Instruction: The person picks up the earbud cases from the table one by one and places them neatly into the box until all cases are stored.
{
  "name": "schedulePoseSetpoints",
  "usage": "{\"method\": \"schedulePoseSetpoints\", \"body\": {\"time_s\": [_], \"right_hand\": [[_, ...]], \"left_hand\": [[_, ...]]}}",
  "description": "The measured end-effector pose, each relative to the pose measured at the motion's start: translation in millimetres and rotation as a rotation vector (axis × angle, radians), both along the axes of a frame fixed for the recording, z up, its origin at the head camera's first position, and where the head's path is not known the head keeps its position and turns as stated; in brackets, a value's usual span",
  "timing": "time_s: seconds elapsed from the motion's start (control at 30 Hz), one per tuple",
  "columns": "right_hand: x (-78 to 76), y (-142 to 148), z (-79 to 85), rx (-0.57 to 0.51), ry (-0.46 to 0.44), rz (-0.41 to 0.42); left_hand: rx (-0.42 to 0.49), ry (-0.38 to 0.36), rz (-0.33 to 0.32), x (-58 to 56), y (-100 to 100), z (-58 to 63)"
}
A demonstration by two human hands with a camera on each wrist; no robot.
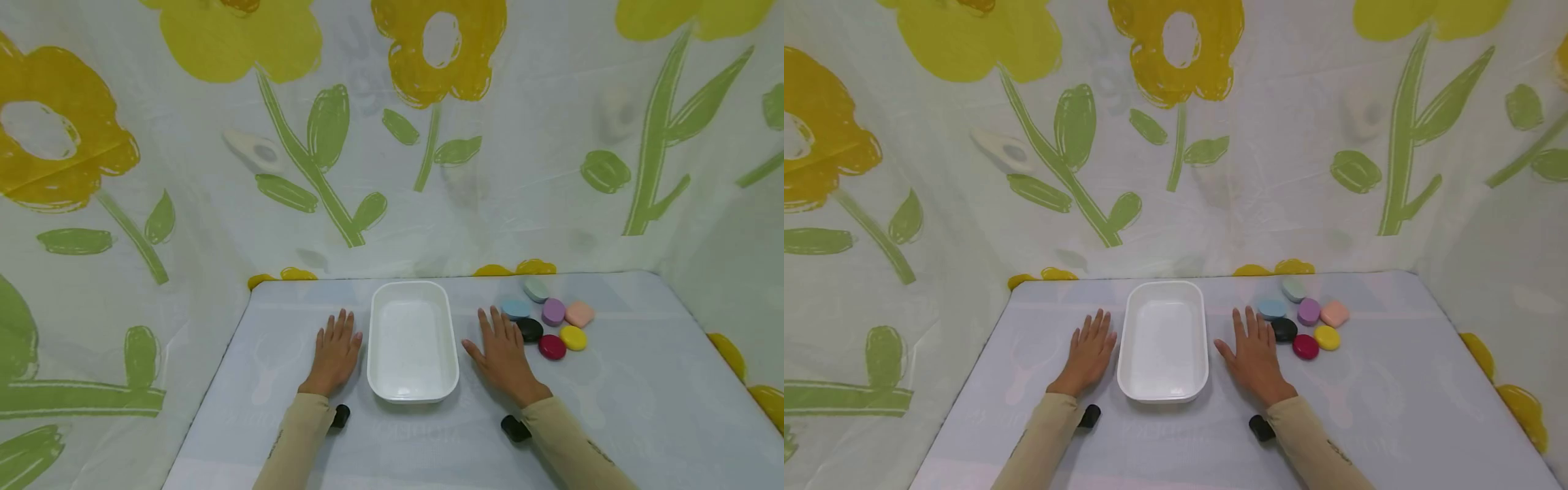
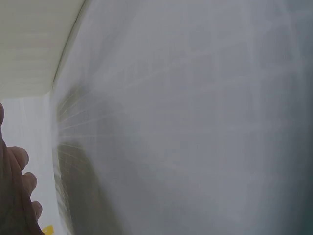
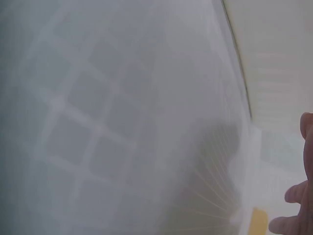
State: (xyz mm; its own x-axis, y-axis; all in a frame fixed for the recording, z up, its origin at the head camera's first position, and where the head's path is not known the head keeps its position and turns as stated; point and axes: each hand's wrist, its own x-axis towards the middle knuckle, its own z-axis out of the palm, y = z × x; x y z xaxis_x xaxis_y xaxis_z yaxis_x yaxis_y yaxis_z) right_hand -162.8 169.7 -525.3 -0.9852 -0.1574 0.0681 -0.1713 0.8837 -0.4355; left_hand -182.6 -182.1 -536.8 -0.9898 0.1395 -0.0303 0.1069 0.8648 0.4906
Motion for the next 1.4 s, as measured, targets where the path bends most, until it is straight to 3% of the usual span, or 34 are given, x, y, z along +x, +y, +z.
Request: {"method": "schedulePoseSetpoints", "body": {"time_s": [0.47, 0.67, 0.97, 1.17, 1.4], "right_hand": [[1.6, 4.7, 5.3, -0.009, 0.029, -0.011], [0.3, 16.4, 8.5, -0.02, 0.017, -0.037], [5.8, 42.1, 8.4, -0.046, 0.062, -0.085], [13.3, 61.3, 3.9, -0.085, 0.14, -0.127], [25.6, 79.9, 0.8, -0.116, 0.181, -0.181]], "left_hand": [[0.034, 0.022, 0.012, 0.8, -1.1, 3.4], [0.205, 0.033, -0.016, 2.7, 1.4, 11.5], [0.443, -0.016, -0.065, 1.4, 7.5, 9.1], [0.612, -0.124, -0.01, 9.4, 17.1, 16.0], [0.803, -0.241, 0.14, 15.2, 26.0, 18.8]]}}
